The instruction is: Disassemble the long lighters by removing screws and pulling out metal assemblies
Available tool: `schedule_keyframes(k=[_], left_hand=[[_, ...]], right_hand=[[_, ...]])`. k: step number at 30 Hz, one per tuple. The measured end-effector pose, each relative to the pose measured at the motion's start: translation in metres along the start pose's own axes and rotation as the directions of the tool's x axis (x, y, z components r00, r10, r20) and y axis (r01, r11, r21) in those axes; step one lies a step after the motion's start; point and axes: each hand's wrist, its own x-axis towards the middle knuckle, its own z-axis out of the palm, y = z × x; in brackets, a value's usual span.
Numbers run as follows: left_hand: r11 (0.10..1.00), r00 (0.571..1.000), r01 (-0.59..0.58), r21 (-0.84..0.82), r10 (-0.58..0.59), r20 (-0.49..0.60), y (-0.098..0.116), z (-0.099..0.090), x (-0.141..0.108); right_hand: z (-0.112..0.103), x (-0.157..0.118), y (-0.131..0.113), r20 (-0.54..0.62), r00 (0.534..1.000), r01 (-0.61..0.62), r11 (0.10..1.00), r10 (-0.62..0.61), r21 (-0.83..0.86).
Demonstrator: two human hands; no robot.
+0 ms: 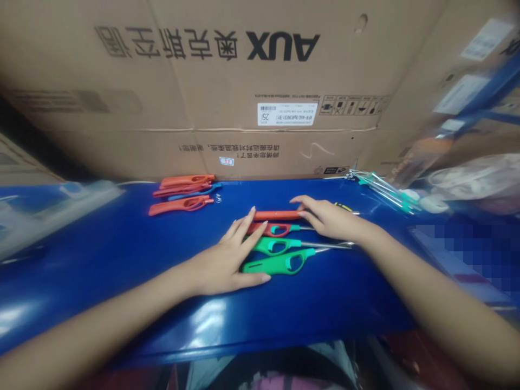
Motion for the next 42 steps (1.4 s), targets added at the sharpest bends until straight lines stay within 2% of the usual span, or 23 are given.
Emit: schedule_keyframes(k=[3, 5, 9, 12, 14, 17, 19, 23, 26, 28, 31, 34, 38, 42], left_hand=[[1.000, 0.999, 0.016, -0.019, -0.017, -0.027, 0.003, 0.003, 0.000], [1.000, 0.999, 0.001, -0.023, -0.002, -0.040, 0.003, 0.005, 0.000], [0.999, 0.998, -0.034, -0.002, 0.034, -0.045, 0.005, 0.003, -0.001], [0.997, 0.997, -0.070, 0.039, 0.071, -0.036, 0.006, 0.001, -0.001], [0.994, 0.995, -0.089, 0.068, 0.092, -0.047, 0.005, 0.001, -0.001], [0.991, 0.992, -0.099, 0.090, 0.106, -0.075, -0.001, 0.006, 0.002], [0.991, 0.990, -0.105, 0.082, 0.112, -0.085, -0.006, 0.010, 0.004], [0.990, 0.984, -0.112, 0.084, 0.123, -0.131, -0.007, 0.012, 0.008], [0.982, 0.950, -0.162, 0.097, 0.182, -0.252, 0.007, 0.005, 0.007], [0.974, 0.925, -0.209, 0.088, 0.226, -0.306, 0.019, 0.000, 0.007], [0.966, 0.936, -0.254, 0.054, 0.259, -0.239, 0.031, -0.005, 0.009], [0.972, 0.958, -0.236, 0.024, 0.236, -0.164, 0.035, -0.006, 0.013], [0.979, 0.962, -0.201, 0.039, 0.205, -0.180, 0.038, -0.007, 0.017], [0.983, 0.978, -0.126, 0.133, 0.145, -0.147, 0.047, -0.006, 0.020]], right_hand=[[0.008, 0.004, -0.006, 0.031, 0.995, -0.087, 0.988, 0.091, -0.125], [0.015, 0.007, -0.008, -0.031, 0.995, -0.103, 0.971, 0.099, -0.218], [0.025, 0.012, -0.009, -0.234, 0.972, -0.034, 0.966, -0.028, -0.256], [0.022, 0.009, -0.012, -0.283, 0.954, 0.043, 0.977, -0.102, -0.207], [0.016, 0.004, -0.016, -0.241, 0.956, 0.133, 0.978, -0.170, -0.162], [0.005, -0.003, -0.024, -0.060, 0.954, 0.292, 0.956, -0.294, -0.039], [0.001, -0.007, -0.029, 0.027, 0.946, 0.324, 0.946, -0.324, -0.004], [0.002, -0.008, -0.037, 0.029, 0.945, 0.327, 0.943, -0.326, -0.058], [0.009, -0.010, -0.051, 0.050, 0.944, 0.329, 0.943, -0.327, -0.046], [0.013, -0.013, -0.062, 0.090, 0.956, 0.288, 0.953, -0.280, -0.095], [0.014, -0.017, -0.077, 0.158, 0.968, 0.222, 0.956, -0.193, -0.193], [0.010, -0.016, -0.083, 0.194, 0.969, 0.194, 0.960, -0.155, -0.203], [0.003, -0.007, -0.081, 0.205, 0.967, 0.185, 0.971, -0.152, -0.154], [0.004, 0.003, -0.082, 0.228, 0.962, 0.185, 0.976, -0.154, -0.120]])
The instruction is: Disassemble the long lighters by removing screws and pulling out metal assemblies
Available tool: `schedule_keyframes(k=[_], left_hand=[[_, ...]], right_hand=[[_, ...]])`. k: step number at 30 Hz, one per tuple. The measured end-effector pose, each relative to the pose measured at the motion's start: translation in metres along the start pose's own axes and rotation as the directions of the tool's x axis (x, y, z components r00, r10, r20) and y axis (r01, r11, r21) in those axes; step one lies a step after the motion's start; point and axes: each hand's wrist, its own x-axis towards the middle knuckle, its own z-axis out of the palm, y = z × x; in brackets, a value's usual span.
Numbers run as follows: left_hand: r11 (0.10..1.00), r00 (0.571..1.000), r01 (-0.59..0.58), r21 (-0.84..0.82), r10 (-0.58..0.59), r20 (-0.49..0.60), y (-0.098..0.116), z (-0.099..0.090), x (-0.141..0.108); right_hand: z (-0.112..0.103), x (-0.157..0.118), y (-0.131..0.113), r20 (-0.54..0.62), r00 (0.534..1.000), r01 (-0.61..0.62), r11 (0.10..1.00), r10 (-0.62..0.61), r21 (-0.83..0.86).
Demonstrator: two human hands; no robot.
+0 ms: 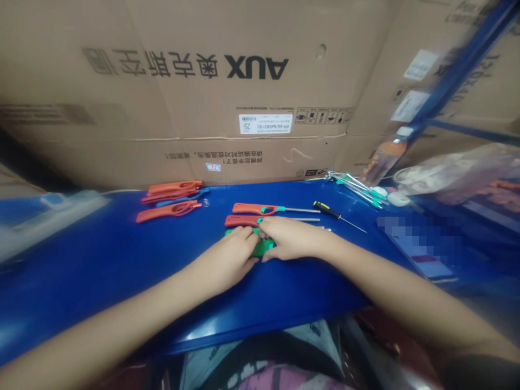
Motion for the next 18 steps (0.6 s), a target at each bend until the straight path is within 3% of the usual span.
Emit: schedule_keyframes(k=[6, 13, 18], left_hand=[[0.990, 0.993, 0.110, 0.087, -0.105, -0.055, -0.005, 0.005, 0.001], [0.999, 0.998, 0.025, -0.044, -0.028, -0.060, -0.024, 0.006, -0.004], [0.999, 0.998, 0.008, -0.038, -0.011, -0.067, -0.024, 0.003, -0.002]], right_hand=[[0.012, 0.000, 0.001, -0.124, 0.992, 0.027, 0.998, -0.035, -0.063], [0.021, -0.017, 0.025, -0.240, 0.962, 0.125, 0.991, -0.131, -0.040], [0.023, -0.018, 0.027, -0.224, 0.972, 0.080, 0.996, -0.069, 0.041]])
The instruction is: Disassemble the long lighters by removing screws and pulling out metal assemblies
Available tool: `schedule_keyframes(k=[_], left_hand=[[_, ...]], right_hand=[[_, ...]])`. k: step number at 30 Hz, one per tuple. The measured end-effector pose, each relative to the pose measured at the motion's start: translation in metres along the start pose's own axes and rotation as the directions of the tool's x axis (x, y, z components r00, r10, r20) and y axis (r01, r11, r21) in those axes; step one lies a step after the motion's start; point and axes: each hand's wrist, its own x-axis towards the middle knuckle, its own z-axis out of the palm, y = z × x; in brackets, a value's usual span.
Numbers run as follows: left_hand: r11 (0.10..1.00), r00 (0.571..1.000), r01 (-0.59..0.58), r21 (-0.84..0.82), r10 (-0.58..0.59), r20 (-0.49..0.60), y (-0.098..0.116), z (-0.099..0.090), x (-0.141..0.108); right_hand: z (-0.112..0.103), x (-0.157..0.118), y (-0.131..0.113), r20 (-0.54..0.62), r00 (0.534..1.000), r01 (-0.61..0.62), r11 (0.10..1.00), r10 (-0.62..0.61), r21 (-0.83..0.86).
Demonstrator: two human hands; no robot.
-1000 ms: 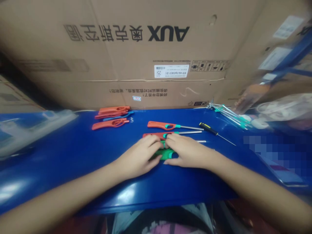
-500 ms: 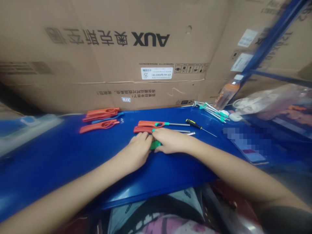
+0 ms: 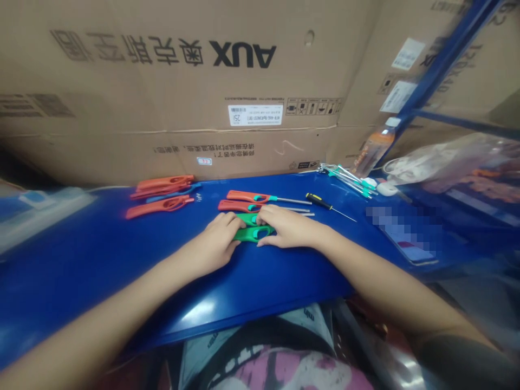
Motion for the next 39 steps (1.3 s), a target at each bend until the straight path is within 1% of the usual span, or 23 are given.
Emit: schedule_keyframes(k=[2, 4, 7, 10, 13, 15, 20, 22, 26, 29, 33, 36, 37, 39], left_hand=[[1.000, 1.000, 0.008, 0.002, -0.008, 0.001, 0.004, 0.001, 0.000], [0.999, 0.999, 0.038, 0.018, -0.037, -0.010, 0.009, 0.003, -0.001], [0.995, 0.996, 0.080, 0.066, -0.078, -0.039, 0.016, 0.007, -0.001], [0.988, 0.995, 0.097, 0.122, -0.093, -0.039, 0.020, 0.009, -0.001], [0.979, 0.992, 0.130, 0.157, -0.128, -0.023, 0.021, 0.010, 0.001], [0.977, 0.989, 0.148, 0.150, -0.148, -0.012, 0.020, 0.009, 0.002], [0.988, 0.990, 0.138, 0.072, -0.140, 0.022, 0.019, 0.007, 0.004], [0.989, 0.990, 0.135, 0.063, -0.136, 0.025, 0.019, 0.006, 0.005], [0.990, 0.990, 0.134, 0.045, -0.135, 0.035, 0.017, 0.005, 0.007], [0.991, 0.989, 0.129, 0.037, -0.132, 0.071, 0.014, 0.003, 0.009], [0.994, 0.988, 0.106, 0.012, -0.107, 0.109, 0.010, 0.000, 0.012], [0.995, 0.987, 0.096, 0.007, -0.096, 0.126, 0.009, -0.003, 0.013], [0.995, 0.986, 0.102, 0.002, -0.101, 0.129, 0.009, -0.004, 0.012], [0.993, 0.984, 0.114, -0.022, -0.110, 0.138, 0.008, -0.006, 0.011]], right_hand=[[0.001, 0.000, -0.005, 0.037, 0.999, -0.037, 0.999, 0.037, -0.010], [0.002, 0.000, -0.012, 0.050, 0.996, -0.080, 0.997, 0.080, -0.018], [0.005, -0.001, -0.023, 0.030, 0.991, -0.132, 0.991, 0.133, -0.035], [0.009, -0.001, -0.032, 0.015, 0.986, -0.165, 0.985, 0.166, -0.053], [0.012, -0.001, -0.034, -0.019, 0.982, -0.189, 0.980, 0.188, -0.061], [0.012, 0.000, -0.033, -0.015, 0.984, -0.181, 0.980, 0.180, -0.081], [0.004, 0.005, -0.028, 0.084, 0.982, -0.161, 0.984, 0.168, -0.082], [0.001, 0.007, -0.029, 0.121, 0.976, -0.168, 0.981, 0.179, -0.094], [-0.006, 0.015, -0.036, 0.153, 0.969, -0.168, 0.972, 0.193, -0.162], [-0.012, 0.022, -0.038, 0.227, 0.956, -0.147, 0.973, 0.186, -0.177], [-0.019, 0.031, -0.034, 0.331, 0.928, -0.115, 0.977, 0.171, -0.180], [-0.023, 0.033, -0.025, 0.359, 0.921, -0.112, 0.986, 0.149, -0.122], [-0.024, 0.032, -0.020, 0.356, 0.924, -0.129, 0.990, 0.142, -0.061], [-0.028, 0.026, -0.008, 0.330, 0.934, -0.180, 0.977, 0.133, 0.114]])
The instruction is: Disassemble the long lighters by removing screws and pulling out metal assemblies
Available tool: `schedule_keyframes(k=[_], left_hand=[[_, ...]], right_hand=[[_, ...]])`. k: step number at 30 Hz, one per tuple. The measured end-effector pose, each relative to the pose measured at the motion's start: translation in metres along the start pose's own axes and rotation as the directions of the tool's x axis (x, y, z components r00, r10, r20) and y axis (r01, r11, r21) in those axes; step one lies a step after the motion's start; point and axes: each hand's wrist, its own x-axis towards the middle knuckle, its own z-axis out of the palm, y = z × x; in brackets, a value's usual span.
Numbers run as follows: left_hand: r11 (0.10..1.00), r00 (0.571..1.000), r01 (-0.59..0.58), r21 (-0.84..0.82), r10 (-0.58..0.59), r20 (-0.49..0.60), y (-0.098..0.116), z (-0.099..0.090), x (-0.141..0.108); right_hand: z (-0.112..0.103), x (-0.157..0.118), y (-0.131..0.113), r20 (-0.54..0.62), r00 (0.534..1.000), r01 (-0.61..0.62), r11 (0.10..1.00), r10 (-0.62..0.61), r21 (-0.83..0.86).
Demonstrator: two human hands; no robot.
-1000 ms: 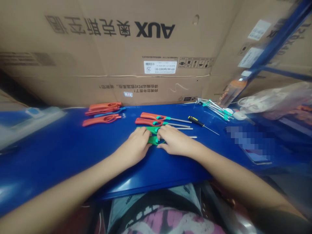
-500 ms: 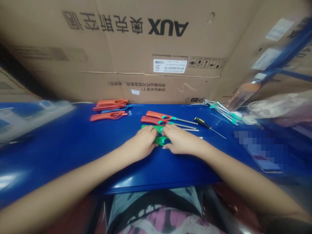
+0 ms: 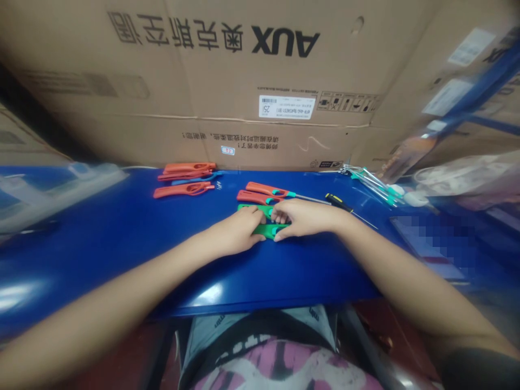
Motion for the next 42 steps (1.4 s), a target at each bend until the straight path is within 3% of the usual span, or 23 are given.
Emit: schedule_keyframes(k=[3, 6, 10, 15, 20, 25, 30, 34, 36, 39, 42], left_hand=[[0.998, 1.000, -0.012, -0.060, 0.011, -0.015, -0.004, 0.000, -0.004], [0.996, 0.996, -0.067, -0.065, 0.063, -0.068, -0.009, 0.002, -0.008], [0.979, 0.977, -0.171, 0.111, 0.183, -0.109, -0.011, 0.009, -0.011], [0.928, 0.956, -0.274, 0.253, 0.291, -0.034, 0.002, 0.006, -0.013], [0.950, 0.971, -0.234, 0.208, 0.215, 0.107, 0.020, 0.000, -0.025], [0.966, 0.973, -0.180, 0.186, 0.147, 0.177, 0.026, -0.003, -0.047], [0.998, 0.964, -0.007, 0.066, -0.011, 0.264, 0.004, -0.016, -0.059], [0.999, 0.988, -0.006, 0.034, 0.000, 0.153, -0.013, -0.011, -0.048], [0.999, 0.998, 0.004, 0.033, -0.006, 0.060, -0.019, -0.003, -0.037], [1.000, 0.998, -0.006, 0.015, 0.007, -0.056, -0.025, 0.007, -0.024], [0.996, 0.990, -0.087, 0.015, 0.088, -0.109, -0.025, 0.014, -0.021]], right_hand=[[-0.005, -0.012, 0.020, -0.050, 0.999, 0.018, 0.991, -0.012, 0.130], [-0.002, -0.023, 0.032, -0.023, 1.000, 0.007, 1.000, -0.007, -0.015], [0.019, -0.027, 0.026, -0.104, 0.994, -0.001, 0.974, -0.023, -0.227], [0.041, -0.032, 0.006, -0.098, 0.988, 0.069, 0.901, -0.122, -0.428], [0.044, -0.051, -0.013, -0.011, 0.988, 0.126, 0.837, -0.156, -0.532], [0.051, -0.073, -0.021, -0.038, 0.965, 0.203, 0.833, -0.259, -0.515], [0.040, -0.088, -0.006, -0.062, 0.995, 0.051, 0.910, -0.083, -0.411], [0.018, -0.075, 0.007, -0.071, 0.996, 0.035, 0.983, -0.048, -0.180], [0.012, -0.057, 0.017, -0.193, 0.980, 0.021, 0.993, -0.043, -0.116], [0.014, -0.027, 0.035, -0.361, 0.932, -0.077, 0.978, 0.003, -0.193], [0.019, -0.006, 0.045, -0.322, 0.946, -0.136, 0.948, 0.038, -0.288]])
